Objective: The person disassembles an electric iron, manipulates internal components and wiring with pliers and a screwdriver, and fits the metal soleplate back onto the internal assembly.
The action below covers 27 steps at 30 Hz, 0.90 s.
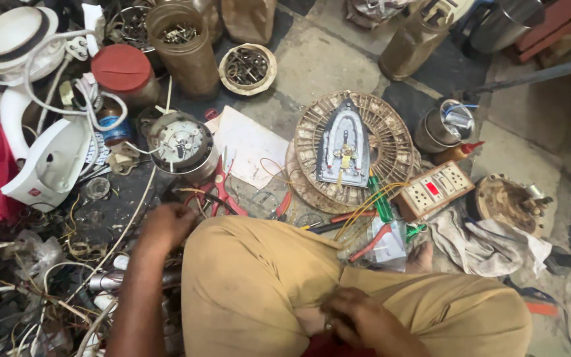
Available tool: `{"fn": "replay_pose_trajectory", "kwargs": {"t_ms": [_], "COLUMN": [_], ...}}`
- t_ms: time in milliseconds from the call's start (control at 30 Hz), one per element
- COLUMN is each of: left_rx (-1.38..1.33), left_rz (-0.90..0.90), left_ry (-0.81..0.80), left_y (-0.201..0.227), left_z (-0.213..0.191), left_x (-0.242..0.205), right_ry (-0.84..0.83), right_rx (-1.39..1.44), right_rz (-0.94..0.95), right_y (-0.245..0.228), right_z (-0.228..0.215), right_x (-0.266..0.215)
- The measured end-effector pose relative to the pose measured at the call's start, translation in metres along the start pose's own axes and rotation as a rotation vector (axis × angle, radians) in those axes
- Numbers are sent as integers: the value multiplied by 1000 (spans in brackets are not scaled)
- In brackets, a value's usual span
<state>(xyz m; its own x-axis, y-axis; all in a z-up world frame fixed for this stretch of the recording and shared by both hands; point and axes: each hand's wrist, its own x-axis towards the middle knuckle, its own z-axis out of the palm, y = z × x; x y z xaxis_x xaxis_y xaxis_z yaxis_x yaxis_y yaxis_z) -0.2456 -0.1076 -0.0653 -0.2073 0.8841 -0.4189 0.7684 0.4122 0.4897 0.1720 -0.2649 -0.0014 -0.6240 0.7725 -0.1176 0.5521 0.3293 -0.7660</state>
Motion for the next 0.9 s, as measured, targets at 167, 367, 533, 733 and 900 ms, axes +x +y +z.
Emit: {"fn": "replay_pose_trajectory", "kwargs": {"t_ms": [167, 367, 533, 733, 900], "left_rx": [-264, -779, -702, -959, -750], "left_rz": [13, 225, 311, 391, 573], "left_ry": [117, 333, 237, 361, 545], "left_y": [-19, -3, 20, 50, 73], "left_z": [63, 79, 49, -2, -13], "left_x": [23, 38, 13, -35, -49], "right_ry": [-12, 146, 343, 20, -159], "right_rx": [-125, 27, -154, -288, -318], "right_rz": [54, 117, -96, 246, 293], "right_y": [7, -18, -20, 43, 67], "right_z": [7, 0, -12, -8, -9], "right_x": [1, 18, 93, 201, 217]}}
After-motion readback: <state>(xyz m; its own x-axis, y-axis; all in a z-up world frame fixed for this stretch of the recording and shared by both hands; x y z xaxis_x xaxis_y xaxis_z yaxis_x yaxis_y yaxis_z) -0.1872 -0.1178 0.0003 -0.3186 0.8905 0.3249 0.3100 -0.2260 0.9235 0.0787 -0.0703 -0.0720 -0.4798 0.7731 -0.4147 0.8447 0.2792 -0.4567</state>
